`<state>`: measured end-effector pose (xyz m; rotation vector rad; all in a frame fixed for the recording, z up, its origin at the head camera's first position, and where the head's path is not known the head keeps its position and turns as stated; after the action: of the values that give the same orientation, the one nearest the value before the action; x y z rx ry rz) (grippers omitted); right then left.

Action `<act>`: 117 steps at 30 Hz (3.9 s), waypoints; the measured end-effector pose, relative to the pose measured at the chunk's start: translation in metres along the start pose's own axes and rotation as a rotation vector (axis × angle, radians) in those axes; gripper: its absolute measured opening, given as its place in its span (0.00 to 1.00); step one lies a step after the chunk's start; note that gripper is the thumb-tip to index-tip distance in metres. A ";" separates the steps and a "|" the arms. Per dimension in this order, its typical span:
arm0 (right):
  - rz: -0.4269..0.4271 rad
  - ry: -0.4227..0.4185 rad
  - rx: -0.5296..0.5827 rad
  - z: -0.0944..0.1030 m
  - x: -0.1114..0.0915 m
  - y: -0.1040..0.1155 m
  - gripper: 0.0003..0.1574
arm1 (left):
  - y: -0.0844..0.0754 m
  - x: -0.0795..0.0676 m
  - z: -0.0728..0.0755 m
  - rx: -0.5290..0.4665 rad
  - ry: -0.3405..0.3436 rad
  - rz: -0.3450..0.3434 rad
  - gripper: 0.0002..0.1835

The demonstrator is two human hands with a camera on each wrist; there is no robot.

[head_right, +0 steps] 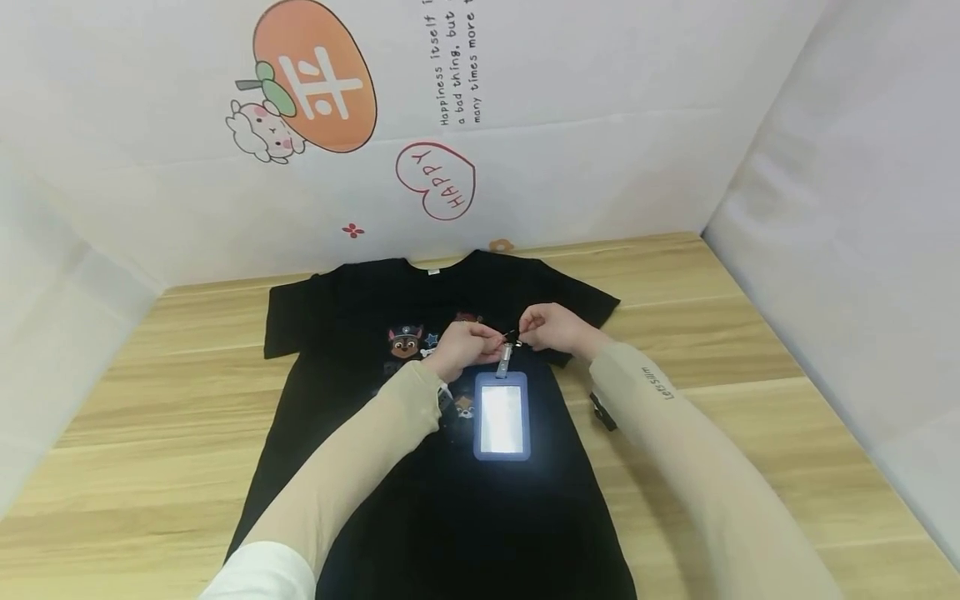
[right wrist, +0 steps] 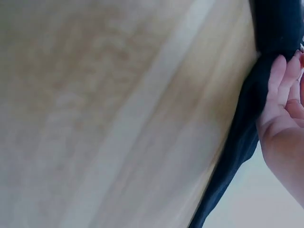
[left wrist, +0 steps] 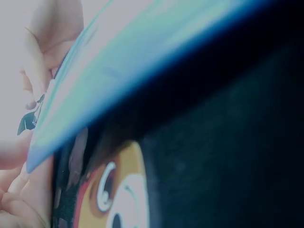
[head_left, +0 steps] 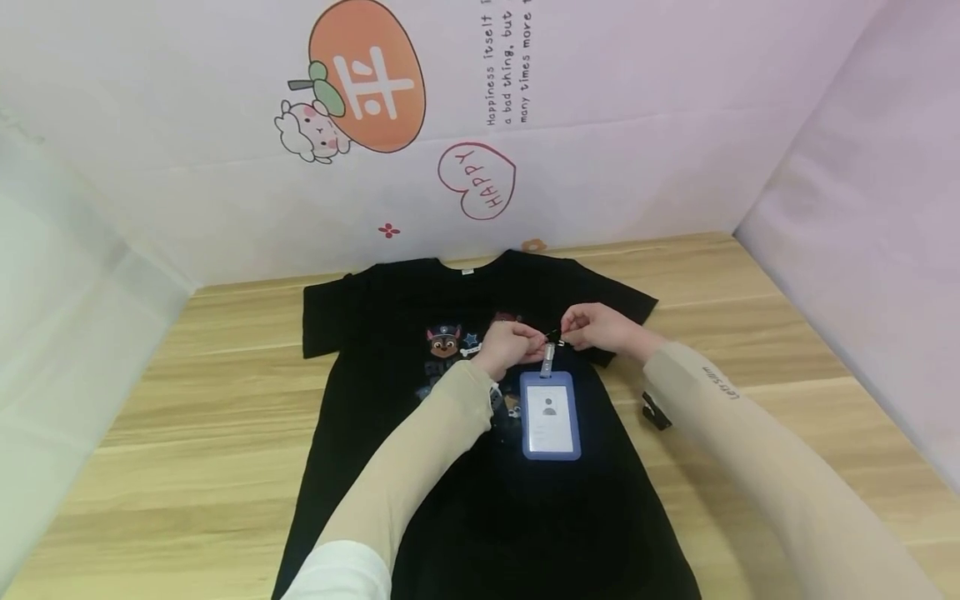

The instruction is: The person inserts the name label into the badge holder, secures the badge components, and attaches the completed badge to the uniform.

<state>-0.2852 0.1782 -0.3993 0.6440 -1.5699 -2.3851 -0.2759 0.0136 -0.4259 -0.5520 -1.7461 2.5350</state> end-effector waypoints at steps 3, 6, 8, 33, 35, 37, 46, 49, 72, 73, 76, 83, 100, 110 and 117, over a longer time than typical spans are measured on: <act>-0.026 0.015 0.014 -0.001 -0.004 0.003 0.08 | -0.001 -0.001 0.002 -0.027 0.008 0.004 0.09; -0.046 0.033 0.014 -0.002 -0.006 0.004 0.09 | -0.001 -0.002 0.003 -0.045 0.009 0.009 0.10; -0.046 0.032 0.005 -0.004 -0.007 0.004 0.10 | -0.001 -0.002 0.003 -0.056 0.005 0.007 0.10; 0.010 -0.110 0.199 -0.007 -0.010 0.006 0.11 | -0.018 -0.010 0.012 -0.021 -0.002 -0.108 0.11; 0.005 -0.128 0.249 -0.008 -0.010 0.005 0.10 | -0.019 -0.011 0.013 -0.027 0.012 -0.112 0.12; 0.001 -0.144 0.302 -0.008 -0.010 0.005 0.10 | -0.019 -0.011 0.014 -0.028 0.025 -0.117 0.12; 0.018 -0.156 0.486 -0.008 -0.012 0.005 0.09 | -0.019 -0.011 0.017 0.002 0.049 -0.144 0.13; 0.021 -0.141 0.504 -0.009 -0.012 0.004 0.14 | -0.021 -0.011 0.018 0.013 0.031 -0.162 0.13; -0.026 -0.060 0.145 -0.009 -0.011 0.005 0.18 | -0.022 -0.013 0.019 0.026 0.026 -0.155 0.12; -0.022 -0.071 0.148 -0.010 -0.010 0.006 0.17 | -0.022 -0.013 0.019 0.025 0.025 -0.155 0.12; -0.007 -0.098 0.161 -0.013 -0.009 0.007 0.16 | -0.021 -0.012 0.019 0.027 0.014 -0.158 0.12; 0.000 -0.140 0.221 -0.014 -0.008 0.008 0.16 | -0.023 -0.012 0.020 0.101 -0.032 -0.185 0.10; 0.011 -0.150 0.329 -0.014 -0.008 0.012 0.16 | -0.031 -0.012 0.022 0.225 -0.019 -0.271 0.13; 0.003 -0.145 0.323 -0.015 -0.009 0.011 0.16 | -0.031 -0.009 0.022 0.304 0.014 -0.274 0.15; -0.001 -0.135 0.339 -0.018 -0.008 0.007 0.13 | -0.025 -0.007 0.021 0.314 0.007 -0.248 0.15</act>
<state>-0.2702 0.1639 -0.3973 0.5515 -2.0574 -2.2212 -0.2801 0.0025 -0.3949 -0.3071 -1.2812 2.5477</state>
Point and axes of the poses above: each hand's wrist, its own x-axis towards the middle knuckle, its own z-axis out of the back of the hand, y = z × x, the point moved 3 cm from there along x, towards the middle knuckle, and after that the axes turned 12 degrees about x, right-handed, at the moved point
